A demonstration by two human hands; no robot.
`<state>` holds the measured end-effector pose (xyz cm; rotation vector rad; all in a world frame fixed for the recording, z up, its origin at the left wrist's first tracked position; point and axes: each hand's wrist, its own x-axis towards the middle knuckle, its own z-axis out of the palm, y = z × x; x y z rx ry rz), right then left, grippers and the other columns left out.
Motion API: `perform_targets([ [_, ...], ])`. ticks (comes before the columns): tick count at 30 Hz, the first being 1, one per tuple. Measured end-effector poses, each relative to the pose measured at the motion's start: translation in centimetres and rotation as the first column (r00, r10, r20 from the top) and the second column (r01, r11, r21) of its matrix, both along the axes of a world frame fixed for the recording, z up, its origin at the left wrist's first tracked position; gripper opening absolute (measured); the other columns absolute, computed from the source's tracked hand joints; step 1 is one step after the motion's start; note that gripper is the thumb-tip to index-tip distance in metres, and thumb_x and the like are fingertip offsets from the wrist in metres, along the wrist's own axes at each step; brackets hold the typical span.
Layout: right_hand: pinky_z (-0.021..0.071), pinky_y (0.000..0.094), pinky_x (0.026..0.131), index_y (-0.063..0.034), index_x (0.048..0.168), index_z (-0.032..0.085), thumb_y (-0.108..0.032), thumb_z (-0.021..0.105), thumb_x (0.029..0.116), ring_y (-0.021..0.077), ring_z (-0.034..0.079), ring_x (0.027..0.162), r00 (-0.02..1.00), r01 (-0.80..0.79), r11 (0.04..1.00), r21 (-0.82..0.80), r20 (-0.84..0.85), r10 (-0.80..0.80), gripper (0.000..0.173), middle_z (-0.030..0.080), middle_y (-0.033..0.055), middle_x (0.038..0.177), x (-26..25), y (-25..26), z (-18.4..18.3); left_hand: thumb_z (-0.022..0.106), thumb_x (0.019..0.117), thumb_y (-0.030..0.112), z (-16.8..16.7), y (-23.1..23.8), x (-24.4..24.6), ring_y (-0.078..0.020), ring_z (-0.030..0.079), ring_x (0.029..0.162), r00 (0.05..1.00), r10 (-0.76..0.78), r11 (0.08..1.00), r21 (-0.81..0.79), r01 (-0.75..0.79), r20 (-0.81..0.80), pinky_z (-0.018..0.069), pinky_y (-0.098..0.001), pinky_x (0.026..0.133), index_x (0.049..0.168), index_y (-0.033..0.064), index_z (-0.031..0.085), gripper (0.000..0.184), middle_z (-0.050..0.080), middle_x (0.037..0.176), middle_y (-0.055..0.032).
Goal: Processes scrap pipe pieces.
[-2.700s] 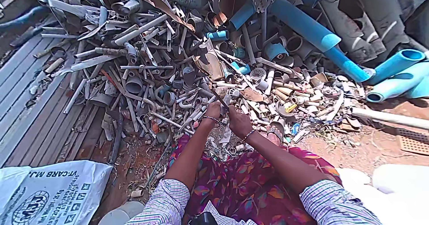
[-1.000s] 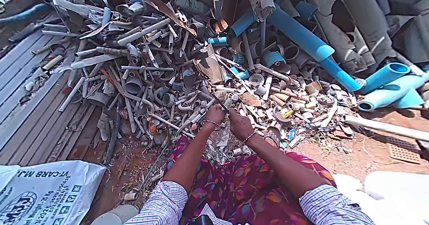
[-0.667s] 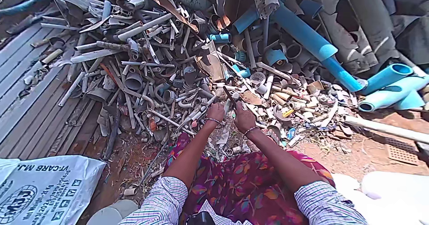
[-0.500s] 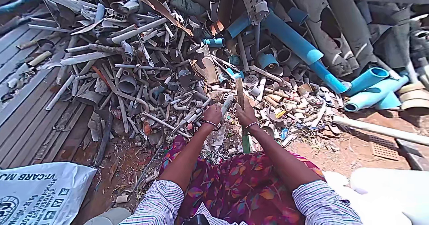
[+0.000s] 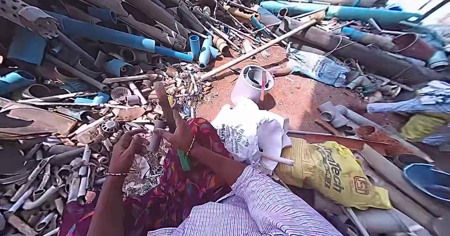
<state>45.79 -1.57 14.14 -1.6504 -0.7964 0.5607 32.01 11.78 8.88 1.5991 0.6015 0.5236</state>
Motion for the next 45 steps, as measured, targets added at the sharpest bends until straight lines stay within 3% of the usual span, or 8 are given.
perform_targets([
  [4,0.0491,0.0273,0.059,0.0082,0.129,0.053,-0.008,0.076,0.0852,0.0111,0.056,0.064,0.922,0.307,0.942,0.137,0.201,-0.33,0.052,0.063,0.0116,0.081,3.5,-11.6,2.7,0.047,0.1042,0.017,-2.3,-2.2,-1.7,0.0058,0.059,0.058,0.995,-0.007,0.997,0.076,0.015,-0.101,0.0507,-0.0125,0.054,0.132,-0.0077,0.049,0.038,0.064,0.081,0.0053],
  [6,0.0514,0.0306,0.06,0.0106,0.131,0.05,-0.006,0.076,0.0851,0.0151,0.059,0.066,0.805,0.475,0.864,0.167,0.315,-0.503,0.055,0.064,0.0153,0.085,6.1,-17.1,4.2,0.051,0.1032,0.018,-3.5,-2.8,-2.9,0.0056,0.058,0.06,0.982,0.008,0.985,0.172,0.025,-0.19,0.0499,-0.0137,0.055,0.133,-0.0098,0.049,0.041,0.063,0.084,-0.0009],
  [9,0.0526,0.0396,0.067,0.0107,0.134,0.051,-0.005,0.078,0.0854,0.0228,0.063,0.074,0.609,0.69,0.703,0.173,0.387,-0.693,0.058,0.067,0.0211,0.091,8.8,-23.9,5.1,0.056,0.1032,0.022,-5.0,-1.6,-5.3,-0.0205,0.064,0.094,0.941,-0.007,0.962,0.255,0.098,-0.338,0.0525,-0.0372,0.088,0.14,-0.0152,0.046,0.053,0.062,0.119,-0.032],
  [13,0.0536,0.0503,0.08,0.0108,0.138,0.051,-0.008,0.075,0.0897,0.0357,0.067,0.083,0.465,0.842,0.538,0.04,0.454,-0.76,0.056,0.069,0.0278,0.096,10.8,-29.2,4.6,0.061,0.0988,0.032,-8.8,0.9,-6.5,-0.0235,0.069,0.093,0.932,0.083,0.951,0.308,0.032,-0.353,0.0562,-0.0407,0.086,0.136,-0.011,0.053,0.058,0.064,0.122,-0.029],
  [20,0.05,0.0577,0.095,0.006,0.144,0.047,-0.02,0.073,0.0966,0.045,0.067,0.105,0.622,0.782,0.516,-0.35,0.374,-0.688,0.06,0.068,0.0317,0.111,12.0,-30.4,-0.4,0.057,0.1057,0.02,-5.2,-3.6,-6.0,-0.056,0.062,0.11,0.819,0.138,0.922,0.374,0.099,-0.557,0.0418,-0.0694,0.098,0.137,-0.0079,0.056,0.042,0.064,0.118,-0.0391],
  [32,0.0543,0.0552,0.085,0.0036,0.137,0.054,-0.018,0.061,0.1039,0.0404,0.069,0.091,0.705,0.692,0.557,-0.46,0.266,-0.657,0.04,0.069,0.0272,0.109,12.8,-30.5,-5.3,0.058,0.1054,0.02,-5.2,-4.2,-8.3,-0.0552,0.062,0.112,0.725,0.156,0.906,0.39,0.165,-0.671,0.0411,-0.0696,0.1,0.135,-0.0069,0.058,0.04,0.066,0.116,-0.0355],
  [38,0.0382,0.0215,0.042,0.0049,0.133,0.049,-0.014,0.045,0.1109,0.005,0.042,0.041,0.71,0.645,0.7,-0.306,-0.098,-0.697,0.03,0.067,0.0085,0.078,12.4,-31.2,-4.1,0.059,0.1053,0.019,-5.0,-4.4,-8.2,-0.0554,0.061,0.114,0.708,0.144,0.911,0.373,0.178,-0.691,0.0392,-0.0692,0.103,0.136,-0.0082,0.057,0.041,0.065,0.118,-0.0364],
  [45,0.0371,0.0175,0.038,0.0064,0.128,0.047,-0.016,0.03,0.1142,0.003,0.04,0.037,0.714,0.608,0.782,-0.141,-0.333,-0.615,0.031,0.054,0.0021,0.062,10.9,-30.2,-1.6,0.058,0.1059,0.019,-5.3,-4.2,-7.8,-0.0547,0.062,0.112,0.702,0.123,0.922,0.343,0.182,-0.701,0.0411,-0.07,0.1,0.137,-0.0061,0.057,0.04,0.065,0.117,-0.0361],
])
